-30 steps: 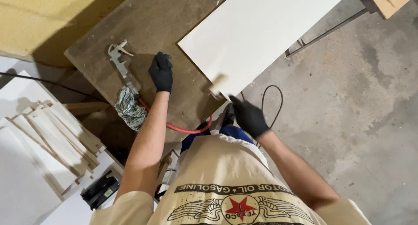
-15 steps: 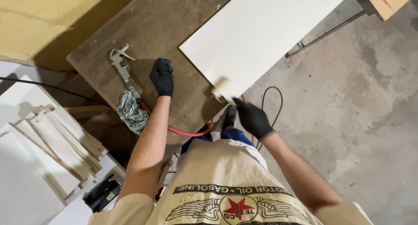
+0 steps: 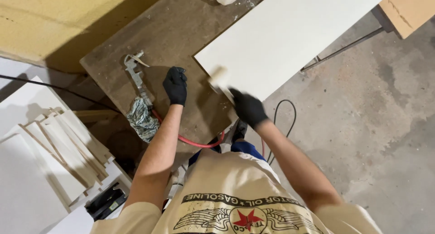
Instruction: The person uses a paint roller to apply white paint to a long, rectangular wooden board resting on a workbench. They repeatedly roll the tool along the length of the board, reloading it from a paint tray as needed to ensure even coverage.
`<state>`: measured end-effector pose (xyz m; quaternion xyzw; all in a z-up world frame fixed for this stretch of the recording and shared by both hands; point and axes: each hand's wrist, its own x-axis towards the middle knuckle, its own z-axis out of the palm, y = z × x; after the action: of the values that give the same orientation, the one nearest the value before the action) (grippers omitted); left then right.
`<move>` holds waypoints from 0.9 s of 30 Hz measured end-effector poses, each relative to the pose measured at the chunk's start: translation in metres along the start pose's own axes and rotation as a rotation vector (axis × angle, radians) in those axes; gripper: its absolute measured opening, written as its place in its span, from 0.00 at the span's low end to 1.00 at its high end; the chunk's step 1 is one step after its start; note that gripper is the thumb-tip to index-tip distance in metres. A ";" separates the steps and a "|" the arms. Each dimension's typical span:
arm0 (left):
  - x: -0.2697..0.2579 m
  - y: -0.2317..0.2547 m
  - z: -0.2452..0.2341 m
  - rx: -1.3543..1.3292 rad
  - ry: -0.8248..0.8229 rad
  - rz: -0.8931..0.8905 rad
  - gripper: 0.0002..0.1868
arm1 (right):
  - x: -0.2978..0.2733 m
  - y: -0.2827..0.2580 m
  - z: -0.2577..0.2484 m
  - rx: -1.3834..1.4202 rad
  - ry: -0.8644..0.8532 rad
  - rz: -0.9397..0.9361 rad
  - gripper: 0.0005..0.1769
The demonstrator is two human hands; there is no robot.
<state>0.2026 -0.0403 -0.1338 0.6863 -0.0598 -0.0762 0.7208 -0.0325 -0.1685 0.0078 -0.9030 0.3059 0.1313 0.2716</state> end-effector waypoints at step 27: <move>0.008 -0.012 -0.005 0.254 -0.014 0.004 0.22 | 0.121 -0.035 0.008 0.071 0.016 -0.068 0.25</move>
<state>0.2114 -0.0378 -0.1457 0.7714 -0.0756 -0.0714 0.6278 0.0834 -0.1991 -0.0331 -0.9038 0.2817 0.1036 0.3052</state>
